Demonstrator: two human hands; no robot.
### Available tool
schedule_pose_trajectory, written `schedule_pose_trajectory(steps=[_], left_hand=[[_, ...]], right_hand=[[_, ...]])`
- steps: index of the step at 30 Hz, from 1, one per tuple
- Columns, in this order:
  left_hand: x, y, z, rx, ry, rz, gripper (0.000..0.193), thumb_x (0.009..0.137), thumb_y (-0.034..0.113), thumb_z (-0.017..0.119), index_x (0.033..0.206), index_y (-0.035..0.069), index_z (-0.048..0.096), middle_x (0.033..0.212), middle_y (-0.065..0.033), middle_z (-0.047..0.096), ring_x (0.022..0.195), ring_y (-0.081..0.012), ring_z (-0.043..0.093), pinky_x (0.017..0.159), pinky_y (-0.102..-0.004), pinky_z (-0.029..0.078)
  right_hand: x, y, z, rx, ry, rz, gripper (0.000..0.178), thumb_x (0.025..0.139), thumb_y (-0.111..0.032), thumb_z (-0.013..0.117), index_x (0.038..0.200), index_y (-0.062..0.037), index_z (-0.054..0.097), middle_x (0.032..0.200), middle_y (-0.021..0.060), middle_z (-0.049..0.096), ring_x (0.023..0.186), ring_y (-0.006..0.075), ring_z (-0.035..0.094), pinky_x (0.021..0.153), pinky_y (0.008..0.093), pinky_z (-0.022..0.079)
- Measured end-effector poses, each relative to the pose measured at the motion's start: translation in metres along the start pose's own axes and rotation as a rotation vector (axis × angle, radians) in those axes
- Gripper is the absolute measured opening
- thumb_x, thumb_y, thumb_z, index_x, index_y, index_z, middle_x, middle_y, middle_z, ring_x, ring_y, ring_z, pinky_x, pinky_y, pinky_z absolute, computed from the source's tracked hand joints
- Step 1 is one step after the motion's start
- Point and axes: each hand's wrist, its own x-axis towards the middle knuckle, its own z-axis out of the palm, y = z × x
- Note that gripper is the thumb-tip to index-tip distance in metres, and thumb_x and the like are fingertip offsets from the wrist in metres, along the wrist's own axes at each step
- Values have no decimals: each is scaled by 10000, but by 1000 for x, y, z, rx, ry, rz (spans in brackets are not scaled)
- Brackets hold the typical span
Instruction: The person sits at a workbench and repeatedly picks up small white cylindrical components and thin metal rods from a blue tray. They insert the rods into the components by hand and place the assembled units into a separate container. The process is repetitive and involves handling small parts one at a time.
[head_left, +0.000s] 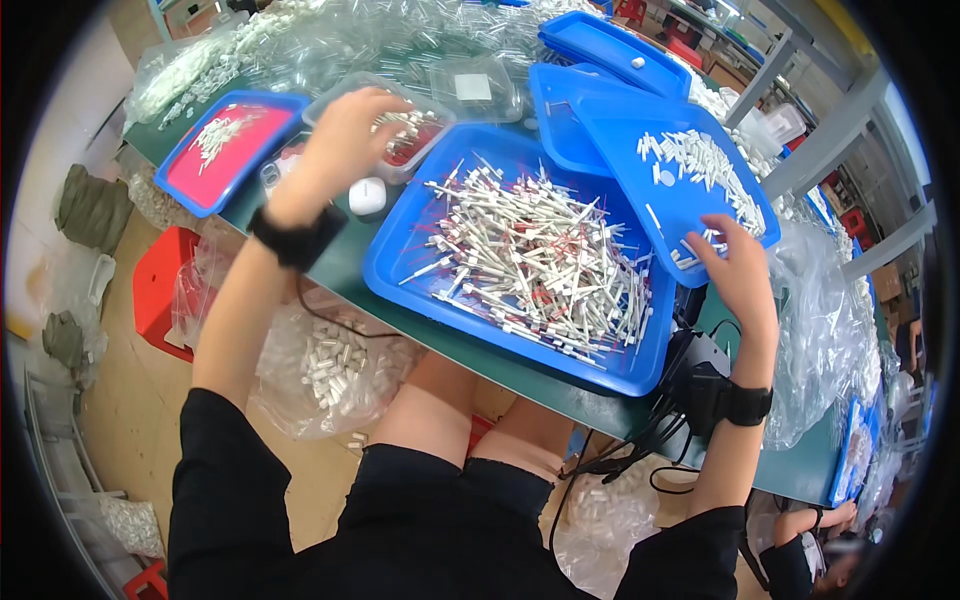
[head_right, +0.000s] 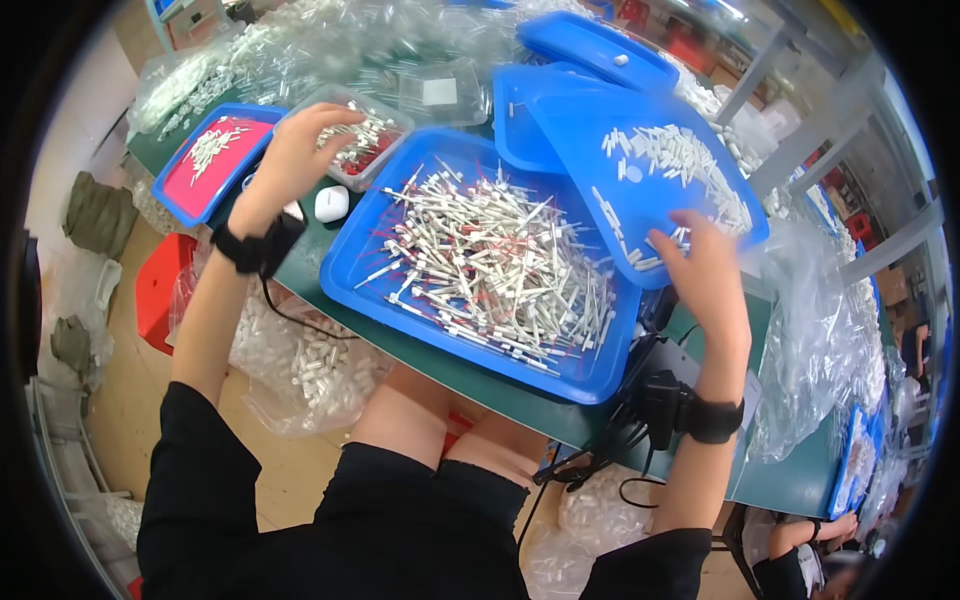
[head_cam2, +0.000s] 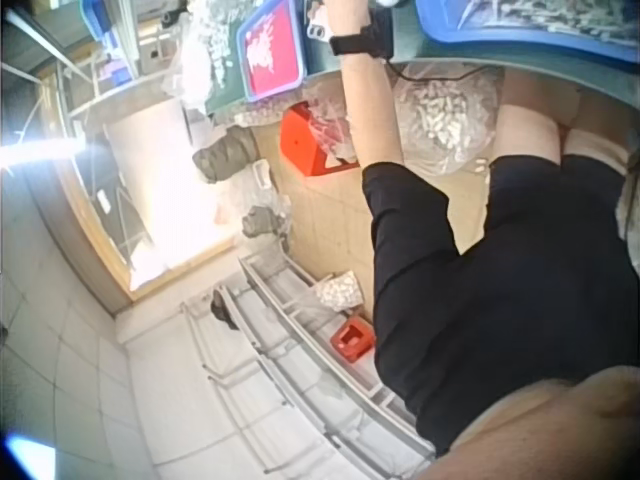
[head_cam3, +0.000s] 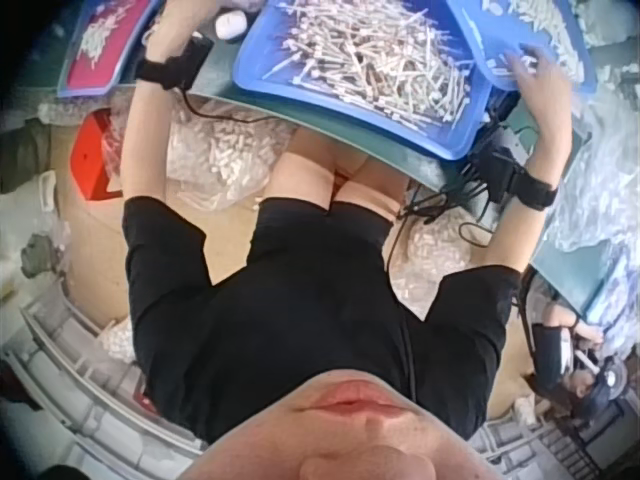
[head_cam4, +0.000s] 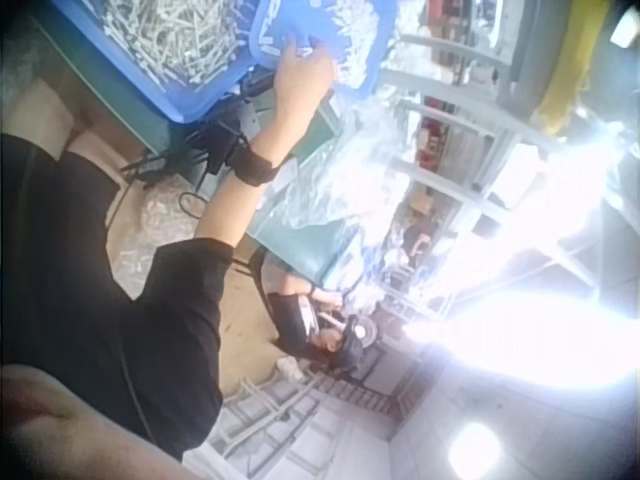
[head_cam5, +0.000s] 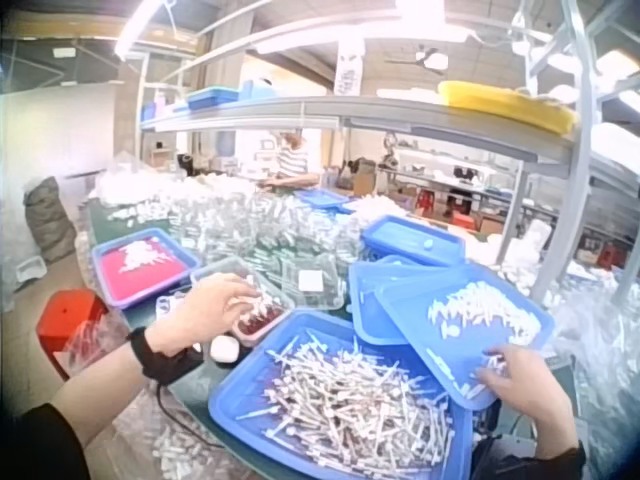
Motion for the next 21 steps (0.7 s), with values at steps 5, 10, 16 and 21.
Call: schedule_pose_trajectory(steps=[5,10,16,21], left_hand=[[10,-40,13,196,-294,-101,165,744,107,681,891,37,704,871,-135,686,836,-315,642,769,-379,499],[16,-32,15,238,-192,-56,134,711,109,704,824,37,692,832,-125,682,775,-279,646,729,-369,505],[17,-24,6,-163,212,-176,152,786,70,701,930,29,673,810,-69,669,712,-153,628,685,-272,504],[17,37,-17,-870,292,-192,209,840,101,688,1039,46,658,843,-91,689,749,-165,679,667,-260,541]], right_hand=[[7,-20,19,63,-155,-53,206,737,-116,688,907,2,683,904,174,676,748,278,649,699,367,508],[10,-29,25,-22,-165,-77,202,731,-67,637,918,-15,691,808,145,682,701,275,642,675,370,508],[7,-37,22,128,-45,-83,186,757,-102,655,925,-36,701,794,147,674,703,289,638,676,375,505],[18,-37,31,87,-72,-79,187,761,-152,684,905,-34,702,796,137,675,728,298,642,684,382,505]])
